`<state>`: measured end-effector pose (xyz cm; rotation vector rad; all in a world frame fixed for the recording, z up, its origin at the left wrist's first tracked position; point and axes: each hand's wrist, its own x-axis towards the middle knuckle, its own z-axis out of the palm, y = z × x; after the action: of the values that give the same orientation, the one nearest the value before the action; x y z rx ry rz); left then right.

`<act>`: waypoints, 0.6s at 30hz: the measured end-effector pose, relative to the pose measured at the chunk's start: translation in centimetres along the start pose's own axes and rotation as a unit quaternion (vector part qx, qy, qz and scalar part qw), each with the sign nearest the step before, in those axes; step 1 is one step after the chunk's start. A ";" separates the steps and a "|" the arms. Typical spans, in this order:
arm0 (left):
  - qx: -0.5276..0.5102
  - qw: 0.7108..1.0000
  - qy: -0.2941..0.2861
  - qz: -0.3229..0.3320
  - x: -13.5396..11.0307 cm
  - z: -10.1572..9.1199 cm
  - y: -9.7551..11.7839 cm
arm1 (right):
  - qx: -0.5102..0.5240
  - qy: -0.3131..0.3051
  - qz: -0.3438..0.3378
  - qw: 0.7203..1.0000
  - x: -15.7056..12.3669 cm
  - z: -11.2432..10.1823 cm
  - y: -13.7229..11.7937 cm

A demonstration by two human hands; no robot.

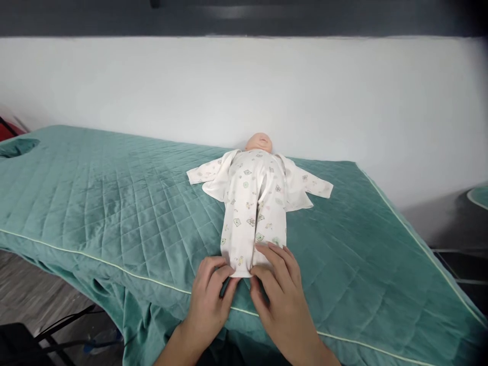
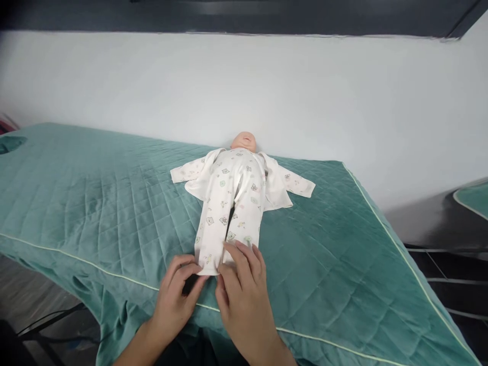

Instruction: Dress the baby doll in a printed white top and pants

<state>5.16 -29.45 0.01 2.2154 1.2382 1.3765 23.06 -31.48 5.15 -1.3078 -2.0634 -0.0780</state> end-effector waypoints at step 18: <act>0.137 0.963 -0.225 0.055 15.2 3.6 -10.5 | -0.101 -0.120 0.045 0.987 7.0 2.7 16.0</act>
<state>5.53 -10.65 1.22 2.6203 1.2029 0.6944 32.95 -17.09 2.34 -1.5984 -2.2409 -0.0951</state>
